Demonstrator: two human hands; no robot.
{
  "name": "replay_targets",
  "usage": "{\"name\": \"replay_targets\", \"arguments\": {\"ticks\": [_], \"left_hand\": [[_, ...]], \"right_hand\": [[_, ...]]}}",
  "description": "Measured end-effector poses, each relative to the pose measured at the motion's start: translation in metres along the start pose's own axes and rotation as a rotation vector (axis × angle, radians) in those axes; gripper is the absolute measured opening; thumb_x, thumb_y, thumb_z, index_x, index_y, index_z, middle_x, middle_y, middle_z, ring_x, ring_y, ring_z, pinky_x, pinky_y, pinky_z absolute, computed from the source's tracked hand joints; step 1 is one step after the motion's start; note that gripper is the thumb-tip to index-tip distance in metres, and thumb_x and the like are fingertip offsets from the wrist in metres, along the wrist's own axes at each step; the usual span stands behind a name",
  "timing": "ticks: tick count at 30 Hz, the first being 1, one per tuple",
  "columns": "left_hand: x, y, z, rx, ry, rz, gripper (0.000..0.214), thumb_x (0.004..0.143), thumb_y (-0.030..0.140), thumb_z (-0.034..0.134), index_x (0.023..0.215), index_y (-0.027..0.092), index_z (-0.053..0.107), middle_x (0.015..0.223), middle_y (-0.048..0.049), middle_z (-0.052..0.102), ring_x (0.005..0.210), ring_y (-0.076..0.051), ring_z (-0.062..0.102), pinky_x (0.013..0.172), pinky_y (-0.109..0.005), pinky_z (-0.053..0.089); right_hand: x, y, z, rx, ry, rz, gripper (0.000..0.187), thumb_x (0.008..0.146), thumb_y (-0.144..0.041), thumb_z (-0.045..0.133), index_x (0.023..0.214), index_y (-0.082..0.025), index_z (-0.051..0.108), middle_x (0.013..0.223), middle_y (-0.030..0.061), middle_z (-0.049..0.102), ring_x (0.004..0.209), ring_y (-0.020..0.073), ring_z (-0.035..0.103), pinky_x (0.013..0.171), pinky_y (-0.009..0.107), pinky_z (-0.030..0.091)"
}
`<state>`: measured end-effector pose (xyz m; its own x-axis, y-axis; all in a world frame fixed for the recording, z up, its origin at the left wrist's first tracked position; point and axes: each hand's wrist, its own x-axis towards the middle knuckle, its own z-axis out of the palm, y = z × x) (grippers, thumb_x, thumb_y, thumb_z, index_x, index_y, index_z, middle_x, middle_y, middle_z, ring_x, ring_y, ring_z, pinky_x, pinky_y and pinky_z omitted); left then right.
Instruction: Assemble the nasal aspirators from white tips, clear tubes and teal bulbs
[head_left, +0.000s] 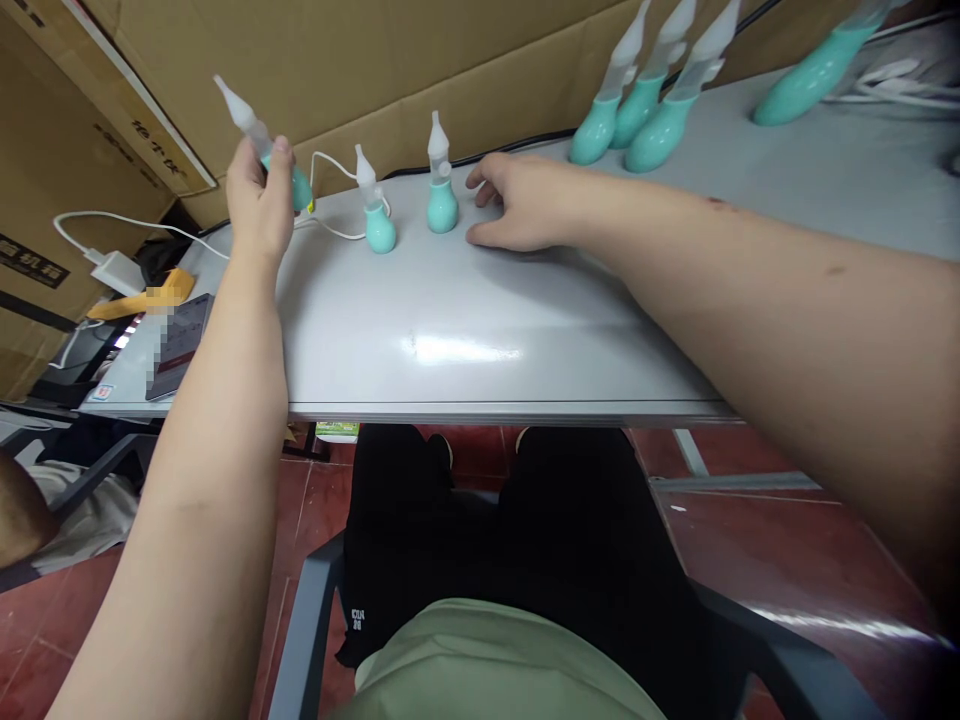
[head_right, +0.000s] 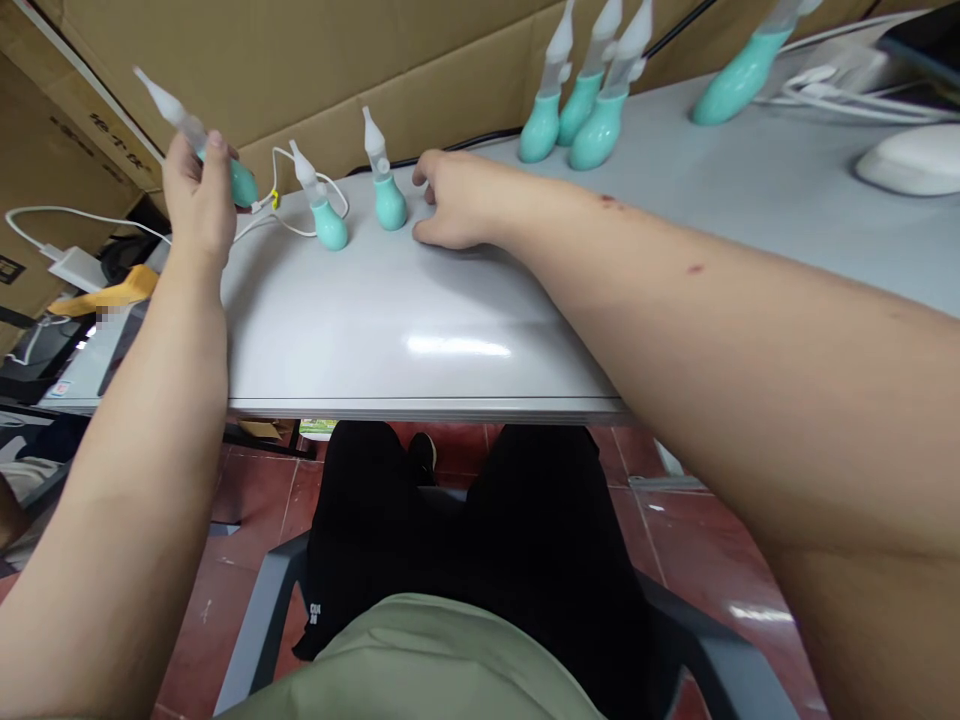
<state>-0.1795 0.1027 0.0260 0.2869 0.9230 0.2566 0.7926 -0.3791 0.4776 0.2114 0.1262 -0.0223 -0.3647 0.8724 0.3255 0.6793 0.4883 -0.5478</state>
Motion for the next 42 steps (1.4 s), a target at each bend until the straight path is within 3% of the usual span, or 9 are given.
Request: {"name": "replay_targets", "arguments": {"ticks": [5, 10, 15, 19, 22, 24, 29, 36, 42], "left_hand": [[0.000, 0.024, 0.018, -0.028, 0.637, 0.007, 0.104, 0.080, 0.127, -0.015, 0.103, 0.026, -0.008, 0.100, 0.0002, 0.009, 0.069, -0.005, 0.036, 0.061, -0.026, 0.020], [-0.003, 0.044, 0.029, -0.116, 0.810, 0.325, 0.093, 0.099, 0.117, 0.000, 0.099, 0.026, 0.022, 0.085, 0.0070, 0.033, 0.058, -0.002, 0.040, 0.049, -0.026, 0.032], [-0.013, 0.063, 0.031, -0.294, 0.479, 0.517, 0.093, 0.116, 0.113, 0.066, 0.092, 0.023, 0.059, 0.070, 0.0081, 0.051, 0.060, -0.004, 0.052, 0.054, -0.034, 0.027], [-0.030, 0.099, 0.039, -0.328, 0.199, 0.335, 0.070, 0.108, 0.094, 0.091, 0.082, 0.030, 0.083, 0.072, 0.0035, 0.073, 0.063, -0.016, 0.059, 0.063, -0.044, 0.043], [-0.039, 0.123, 0.046, -0.276, 0.013, 0.202, 0.044, 0.109, 0.069, 0.092, 0.084, 0.033, 0.088, 0.074, -0.0004, 0.076, 0.066, -0.023, 0.067, 0.065, -0.045, 0.049], [-0.042, 0.130, 0.049, -0.298, -0.103, 0.187, 0.039, 0.109, 0.062, 0.094, 0.087, 0.030, 0.088, 0.071, -0.0011, 0.072, 0.061, -0.022, 0.067, 0.062, -0.043, 0.051], [-0.038, 0.129, 0.050, -0.357, -0.253, 0.156, 0.037, 0.111, 0.047, 0.098, 0.087, 0.024, 0.083, 0.075, -0.0015, 0.074, 0.064, -0.020, 0.073, 0.063, -0.035, 0.059], [-0.036, 0.126, 0.055, -0.354, -0.365, 0.085, 0.023, 0.120, 0.029, 0.085, 0.099, 0.020, 0.088, 0.083, -0.0024, 0.079, 0.064, -0.015, 0.069, 0.062, -0.026, 0.055], [-0.038, 0.126, 0.047, -0.369, -0.389, 0.082, 0.034, 0.117, 0.040, 0.089, 0.090, 0.024, 0.078, 0.082, -0.0018, 0.072, 0.071, -0.018, 0.069, 0.069, -0.029, 0.060]], "right_hand": [[-0.008, -0.020, -0.008, 0.174, 0.227, -0.038, 0.049, 0.076, 0.015, 0.077, 0.087, -0.030, 0.060, 0.085, -0.0011, 0.066, 0.085, 0.0248, 0.063, 0.100, 0.043, 0.062], [-0.022, -0.044, -0.027, 0.274, 0.370, -0.137, 0.056, 0.075, 0.023, 0.064, 0.080, -0.031, 0.049, 0.084, -0.0024, 0.052, 0.082, 0.0212, 0.047, 0.091, 0.037, 0.050], [-0.035, -0.058, -0.027, 0.461, 0.387, -0.314, 0.047, 0.083, 0.017, 0.066, 0.084, -0.028, 0.053, 0.091, -0.0010, 0.055, 0.083, 0.0195, 0.050, 0.084, 0.034, 0.043], [-0.038, -0.066, -0.009, 0.807, 0.244, -0.460, 0.023, 0.108, -0.018, 0.085, 0.105, -0.027, 0.064, 0.089, -0.0025, 0.064, 0.078, 0.0189, 0.056, 0.069, 0.030, 0.039], [-0.040, -0.073, 0.002, 0.951, 0.086, -0.481, 0.051, 0.112, -0.064, 0.104, 0.111, -0.029, 0.067, 0.082, -0.0041, 0.066, 0.073, 0.0186, 0.059, 0.060, 0.028, 0.041], [-0.042, -0.076, 0.004, 0.981, 0.027, -0.423, 0.062, 0.110, -0.075, 0.109, 0.104, -0.029, 0.068, 0.079, -0.0043, 0.064, 0.072, 0.0176, 0.061, 0.060, 0.027, 0.048], [-0.043, -0.073, 0.004, 1.019, -0.069, -0.358, 0.061, 0.111, -0.069, 0.112, 0.091, -0.027, 0.072, 0.078, -0.0032, 0.069, 0.067, 0.0146, 0.055, 0.059, 0.026, 0.050], [-0.039, -0.062, 0.017, 1.028, -0.247, -0.231, 0.045, 0.102, -0.054, 0.113, 0.094, -0.036, 0.072, 0.078, -0.0047, 0.073, 0.073, 0.0244, 0.069, 0.054, 0.030, 0.054], [-0.036, -0.067, 0.022, 1.113, -0.209, -0.165, 0.063, 0.106, -0.076, 0.109, 0.090, -0.029, 0.070, 0.076, -0.0020, 0.077, 0.065, 0.0195, 0.060, 0.055, 0.027, 0.052]]}}
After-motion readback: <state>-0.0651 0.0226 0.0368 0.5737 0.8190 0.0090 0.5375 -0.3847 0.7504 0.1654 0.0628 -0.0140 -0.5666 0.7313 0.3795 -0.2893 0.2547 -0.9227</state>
